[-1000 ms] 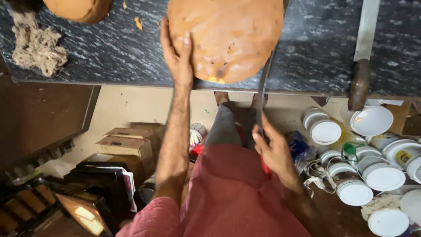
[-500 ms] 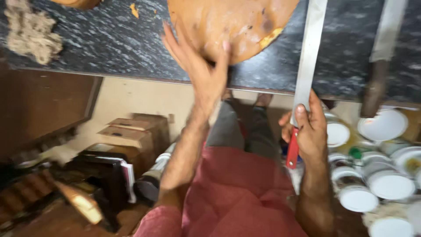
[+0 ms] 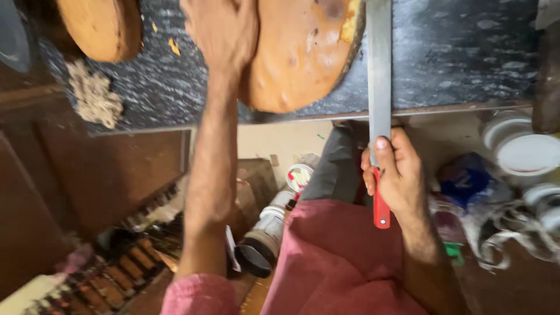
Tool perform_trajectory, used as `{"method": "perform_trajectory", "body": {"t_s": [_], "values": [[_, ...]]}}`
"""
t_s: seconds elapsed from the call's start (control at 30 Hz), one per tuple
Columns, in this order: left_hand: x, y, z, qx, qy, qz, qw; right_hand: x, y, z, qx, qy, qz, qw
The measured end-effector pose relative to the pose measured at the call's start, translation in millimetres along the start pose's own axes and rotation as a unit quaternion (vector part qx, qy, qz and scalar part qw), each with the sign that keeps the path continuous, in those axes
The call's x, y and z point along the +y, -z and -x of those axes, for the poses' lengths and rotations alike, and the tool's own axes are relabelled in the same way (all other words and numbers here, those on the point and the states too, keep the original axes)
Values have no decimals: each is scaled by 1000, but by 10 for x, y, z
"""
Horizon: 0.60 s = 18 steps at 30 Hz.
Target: The person prepares layers of cake by trimming the crusts with a long knife, applying pink frosting with a spatula, and stacking the layers onto a gold-colored square board.
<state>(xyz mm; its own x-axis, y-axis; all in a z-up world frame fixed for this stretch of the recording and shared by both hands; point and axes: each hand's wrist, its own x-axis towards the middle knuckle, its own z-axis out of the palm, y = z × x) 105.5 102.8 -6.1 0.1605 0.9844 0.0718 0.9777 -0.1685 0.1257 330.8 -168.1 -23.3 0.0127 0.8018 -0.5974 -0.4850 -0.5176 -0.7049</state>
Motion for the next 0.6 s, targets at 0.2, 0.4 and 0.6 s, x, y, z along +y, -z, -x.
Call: {"method": "perform_trajectory", "body": {"t_s": [0.2, 0.4, 0.6], "values": [[354, 35, 353, -16, -164, -25, 986, -123, -309, -283, 37, -45, 49, 997], [432, 90, 341, -51, -128, -45, 989, -160, -389, -260, 39, 19, 103, 994], [431, 74, 342, -57, -119, -51, 990, -134, -399, -224, 52, 48, 158, 985]]}}
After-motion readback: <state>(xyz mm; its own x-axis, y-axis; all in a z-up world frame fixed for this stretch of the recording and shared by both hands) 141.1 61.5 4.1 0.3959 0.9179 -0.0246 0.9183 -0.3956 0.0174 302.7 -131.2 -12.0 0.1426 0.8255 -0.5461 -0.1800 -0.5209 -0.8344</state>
